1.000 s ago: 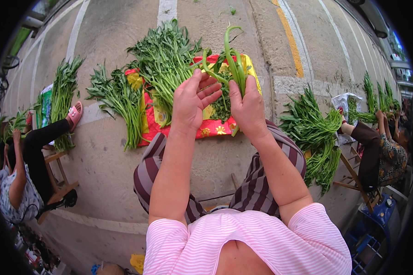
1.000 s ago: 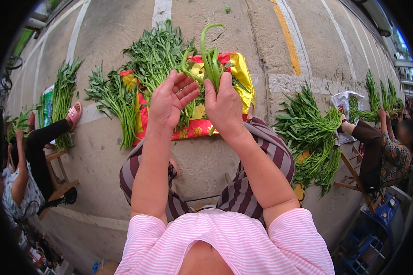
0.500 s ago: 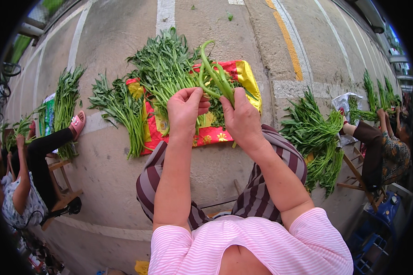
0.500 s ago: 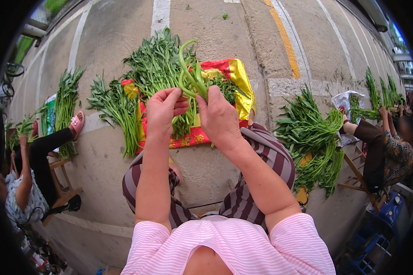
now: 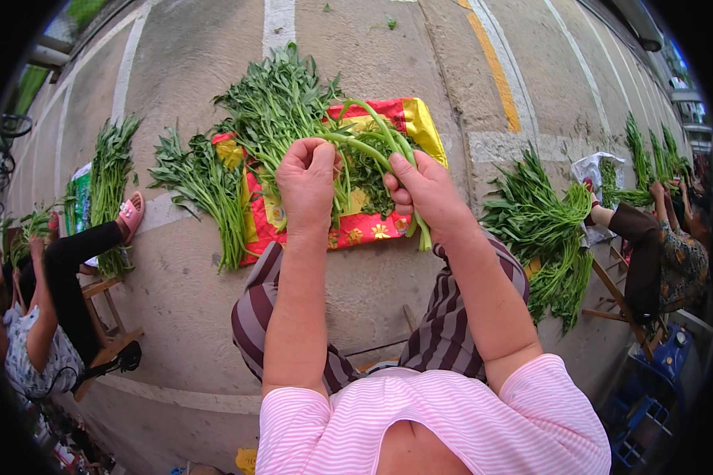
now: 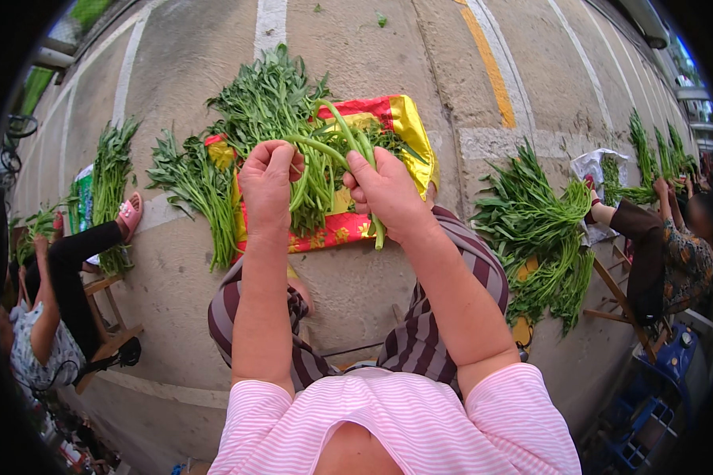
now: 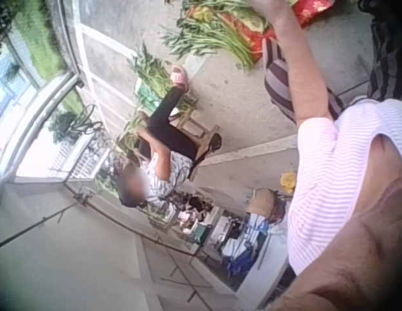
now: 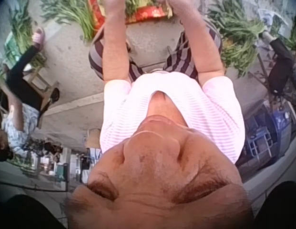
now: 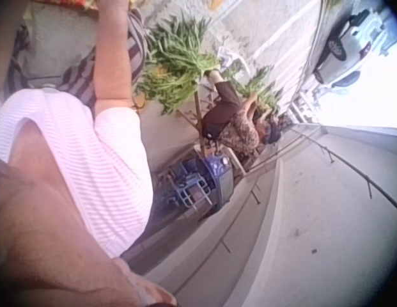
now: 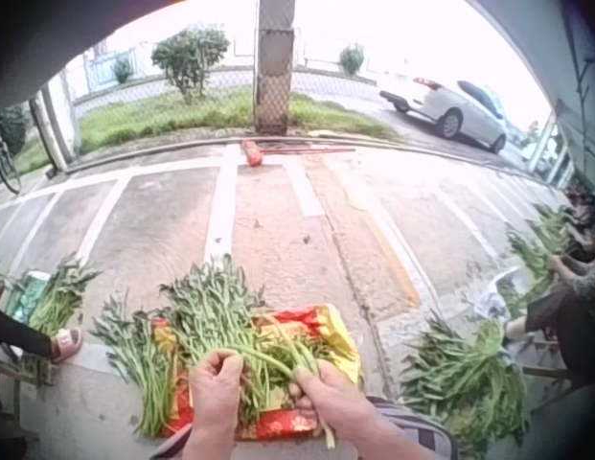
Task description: The person picks leaves and small stems from bunches of green vegetables by hand and places them into a pile on a mat on the ground.
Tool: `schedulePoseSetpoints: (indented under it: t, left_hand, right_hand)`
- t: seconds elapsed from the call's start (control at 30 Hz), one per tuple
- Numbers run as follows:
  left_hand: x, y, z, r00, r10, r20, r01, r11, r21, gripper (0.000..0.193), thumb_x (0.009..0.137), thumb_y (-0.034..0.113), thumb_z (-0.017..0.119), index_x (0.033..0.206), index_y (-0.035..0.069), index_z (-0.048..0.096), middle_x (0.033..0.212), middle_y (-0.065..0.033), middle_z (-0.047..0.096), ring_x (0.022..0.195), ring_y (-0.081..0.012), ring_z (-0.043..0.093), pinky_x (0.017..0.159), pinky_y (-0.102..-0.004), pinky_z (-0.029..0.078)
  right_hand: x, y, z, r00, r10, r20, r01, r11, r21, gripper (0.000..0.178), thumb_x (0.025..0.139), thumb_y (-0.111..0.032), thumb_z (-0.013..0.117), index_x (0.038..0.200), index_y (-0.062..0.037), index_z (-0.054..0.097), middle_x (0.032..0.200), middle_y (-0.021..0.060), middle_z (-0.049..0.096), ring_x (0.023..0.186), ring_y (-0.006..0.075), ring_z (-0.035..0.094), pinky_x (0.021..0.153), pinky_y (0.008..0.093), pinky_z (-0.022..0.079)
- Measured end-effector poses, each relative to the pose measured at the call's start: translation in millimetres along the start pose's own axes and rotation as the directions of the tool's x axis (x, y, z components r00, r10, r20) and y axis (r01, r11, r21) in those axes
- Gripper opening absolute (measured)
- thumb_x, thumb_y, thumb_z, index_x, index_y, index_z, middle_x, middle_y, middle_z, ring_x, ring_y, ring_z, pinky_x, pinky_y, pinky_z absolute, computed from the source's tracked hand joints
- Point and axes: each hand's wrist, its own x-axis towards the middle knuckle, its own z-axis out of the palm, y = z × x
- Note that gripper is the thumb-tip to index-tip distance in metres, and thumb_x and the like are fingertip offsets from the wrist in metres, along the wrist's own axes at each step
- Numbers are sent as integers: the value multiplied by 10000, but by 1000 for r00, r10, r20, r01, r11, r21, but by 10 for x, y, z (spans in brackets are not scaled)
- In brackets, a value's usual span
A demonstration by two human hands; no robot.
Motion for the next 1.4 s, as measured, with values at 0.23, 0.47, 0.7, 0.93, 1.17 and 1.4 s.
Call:
schedulePoseSetpoints:
  t: [0.23, 0.47, 0.7, 0.93, 1.17, 1.4]
  left_hand:
    - [-36, -7, 27, 984, -103, 143, 96, 994, 53, 195, 939, 117, 590, 1086, 20, 673, 850, -27, 693, 695, -73, 619, 634, -209, 504]
    - [-182, -130, 199, 940, -40, 339, -103, 913, 394, 304, 893, 48, 589, 1191, 17, 641, 1061, -58, 675, 824, -81, 588, 763, -254, 488]
    - [-174, -104, 204, 938, -125, 323, 113, 992, 55, 238, 941, 152, 616, 1132, 17, 655, 1000, -23, 686, 869, -69, 614, 770, -218, 494]
    - [-233, -84, 289, 925, -88, 369, 85, 996, 26, 259, 938, 182, 627, 1143, 24, 638, 1009, -33, 682, 883, -83, 629, 789, -229, 507]
    - [-156, -45, 183, 898, -316, 305, 369, 920, -134, 180, 891, 112, 672, 1033, 12, 621, 942, -57, 684, 793, -101, 638, 739, -237, 527]
    - [-114, -36, 86, 925, -298, 234, 349, 911, -218, 210, 887, 95, 664, 1068, 19, 588, 1008, -109, 697, 865, -162, 678, 767, -267, 549]
  right_hand:
    - [84, -172, -317, 995, 49, 88, -91, 814, 574, 159, 1019, -249, 473, 1041, -91, 467, 840, 0, 512, 573, 26, 408, 465, 169, 384]
    - [117, -212, -442, 998, -59, 16, 44, 868, 495, 230, 1011, -247, 485, 1038, -27, 546, 842, 18, 583, 648, 62, 570, 557, 213, 534]
    - [44, -185, -203, 998, -33, -45, 47, 939, 340, 185, 985, -165, 530, 1106, -26, 542, 937, 47, 625, 716, 77, 609, 581, 214, 559]
    - [120, -64, -153, 999, -38, -2, 37, 955, 295, 198, 971, -122, 549, 1144, -34, 510, 935, 49, 605, 702, 54, 549, 507, 169, 447]
    - [55, 1, 47, 992, -122, -33, 118, 987, -107, 156, 979, -160, 545, 1098, -59, 539, 867, -28, 570, 671, 16, 512, 501, 157, 412]
    - [22, -39, 103, 960, -201, -196, 181, 977, -115, 183, 993, -190, 496, 1105, -52, 544, 994, 20, 609, 818, 86, 597, 629, 237, 501]
